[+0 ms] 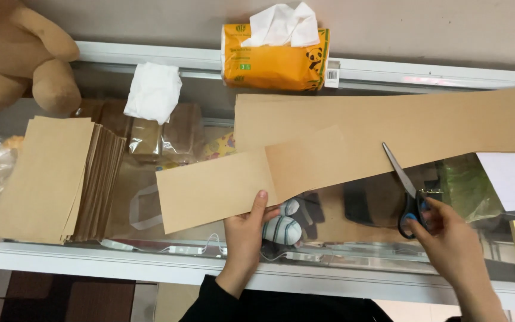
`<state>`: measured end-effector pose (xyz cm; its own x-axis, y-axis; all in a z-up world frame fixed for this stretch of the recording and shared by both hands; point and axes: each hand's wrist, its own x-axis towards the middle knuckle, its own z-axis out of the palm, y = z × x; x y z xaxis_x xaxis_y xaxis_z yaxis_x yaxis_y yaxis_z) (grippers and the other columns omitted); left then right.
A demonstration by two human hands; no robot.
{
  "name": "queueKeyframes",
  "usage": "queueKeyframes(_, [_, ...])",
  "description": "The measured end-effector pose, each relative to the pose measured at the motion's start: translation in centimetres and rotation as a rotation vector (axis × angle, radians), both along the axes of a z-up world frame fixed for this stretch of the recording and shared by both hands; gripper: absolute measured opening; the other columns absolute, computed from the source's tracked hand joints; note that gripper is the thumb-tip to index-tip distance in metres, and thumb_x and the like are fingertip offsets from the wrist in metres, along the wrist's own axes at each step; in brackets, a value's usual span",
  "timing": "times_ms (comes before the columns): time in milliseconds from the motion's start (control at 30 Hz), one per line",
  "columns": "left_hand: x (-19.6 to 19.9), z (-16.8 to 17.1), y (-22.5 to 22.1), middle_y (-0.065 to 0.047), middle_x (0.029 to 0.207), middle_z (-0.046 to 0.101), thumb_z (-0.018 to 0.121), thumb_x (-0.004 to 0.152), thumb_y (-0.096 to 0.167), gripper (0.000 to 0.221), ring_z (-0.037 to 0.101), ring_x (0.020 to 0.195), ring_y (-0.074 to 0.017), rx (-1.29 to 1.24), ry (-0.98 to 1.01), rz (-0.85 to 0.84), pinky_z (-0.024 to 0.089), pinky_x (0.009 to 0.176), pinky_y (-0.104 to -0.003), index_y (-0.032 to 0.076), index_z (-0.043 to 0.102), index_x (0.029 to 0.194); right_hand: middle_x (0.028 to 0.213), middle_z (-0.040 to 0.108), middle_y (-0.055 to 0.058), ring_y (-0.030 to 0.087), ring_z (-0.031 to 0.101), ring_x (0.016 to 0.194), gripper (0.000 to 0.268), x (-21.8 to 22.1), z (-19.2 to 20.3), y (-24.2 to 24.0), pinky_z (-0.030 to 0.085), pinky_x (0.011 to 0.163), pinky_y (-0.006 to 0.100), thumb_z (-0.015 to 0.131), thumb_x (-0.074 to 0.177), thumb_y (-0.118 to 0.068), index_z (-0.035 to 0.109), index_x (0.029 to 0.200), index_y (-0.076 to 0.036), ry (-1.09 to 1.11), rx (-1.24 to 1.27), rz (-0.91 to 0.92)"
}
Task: Cutting a long strip of brown paper into smaller pieces using scissors and then folding them into bags.
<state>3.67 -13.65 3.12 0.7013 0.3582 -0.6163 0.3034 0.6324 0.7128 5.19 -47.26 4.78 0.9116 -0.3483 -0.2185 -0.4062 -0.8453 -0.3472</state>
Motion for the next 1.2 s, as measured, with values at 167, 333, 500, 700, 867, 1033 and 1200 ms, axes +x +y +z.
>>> queueKeyframes(167, [-0.2, -1.2, 0.1, -0.013, 0.113, 0.080, 0.076, 0.091, 0.016, 0.037, 0.079, 0.076, -0.0279, 0.114, -0.064, -0.067, 0.070, 0.071, -0.032, -0.004, 0.073, 0.121, 0.113, 0.073, 0.031, 0.035, 0.066, 0.095, 0.088, -2.0, -2.6, -0.8, 0.052, 0.088, 0.040, 0.077, 0.073, -0.014, 0.057, 0.154, 0.014, 0.264, 1.408, -0.209])
queueKeyframes(333, [-0.2, -1.3, 0.4, -0.014, 0.117, 0.081, 0.070, 0.094, 0.018, 0.039, 0.081, 0.084, -0.0285, 0.107, -0.086, -0.084, 0.071, 0.075, -0.033, -0.004, 0.071, 0.126, 0.100, 0.082, 0.028, 0.038, 0.079, 0.092, 0.066, -8.2, -0.6, 8.5, 0.059, 0.091, 0.051, 0.086, 0.080, -0.010, 0.063, 0.140, 0.005, 0.485, 1.600, 0.022])
queueKeyframes(500, [-0.4, -0.6, 0.8, -0.013, 0.113, 0.083, 0.067, 0.097, 0.023, 0.034, 0.084, 0.081, -0.0303, 0.101, -0.011, -0.136, 0.065, 0.076, -0.029, -0.001, 0.074, 0.118, 0.113, 0.085, 0.031, 0.039, 0.080, 0.082, 0.067, -10.0, -1.7, 8.4, 0.062, 0.077, 0.045, 0.078, 0.082, 0.009, 0.064, 0.147, 0.009, 0.625, 1.444, -0.182])
queueKeyframes(700, [-0.6, 0.1, 0.9, -0.012, 0.102, 0.087, 0.061, 0.100, 0.033, 0.038, 0.086, 0.087, -0.0256, 0.165, 0.061, -0.220, 0.059, 0.080, -0.025, 0.000, 0.081, 0.102, 0.149, 0.077, 0.026, 0.038, 0.071, 0.137, 0.083, -10.1, -1.9, 6.9, 0.049, 0.111, 0.046, 0.084, 0.076, 0.024, 0.064, 0.154, 0.001, 0.909, 1.377, -0.357])
queueKeyframes(867, [-1.1, -1.7, 0.7, -0.003, 0.072, 0.076, 0.060, 0.106, 0.037, 0.044, 0.091, 0.090, -0.0286, 0.187, -0.007, -0.227, 0.054, 0.074, -0.021, 0.014, 0.056, 0.069, 0.102, 0.067, 0.018, 0.031, 0.068, 0.085, 0.098, -11.0, -1.7, 7.3, 0.047, 0.075, 0.036, 0.076, 0.076, -0.051, 0.053, 0.159, -0.004, 0.786, 1.593, -0.197])
queueKeyframes(1033, [-0.9, -0.3, 0.8, -0.019, 0.089, 0.089, 0.056, 0.101, 0.046, 0.052, 0.058, 0.070, -0.0129, 0.193, 0.111, -0.292, 0.039, 0.063, -0.024, 0.012, 0.059, 0.062, 0.093, 0.062, 0.023, 0.034, 0.066, 0.080, 0.085, -10.4, -2.9, 8.9, 0.050, 0.070, 0.041, 0.078, 0.082, -0.036, 0.051, 0.153, 0.001, 0.735, 1.609, -0.198])
queueKeyframes(1200, [-0.7, -0.2, 0.8, -0.017, 0.094, 0.088, 0.056, 0.099, 0.044, 0.049, 0.082, 0.106, -0.0176, 0.207, 0.107, -0.270, 0.053, 0.103, -0.027, 0.002, 0.082, 0.091, 0.074, 0.061, 0.017, 0.023, 0.060, 0.066, 0.083, -8.5, -0.2, 13.3, 0.042, 0.069, 0.033, 0.069, 0.087, -0.055, 0.058, 0.148, 0.001, 0.520, 1.454, 0.177])
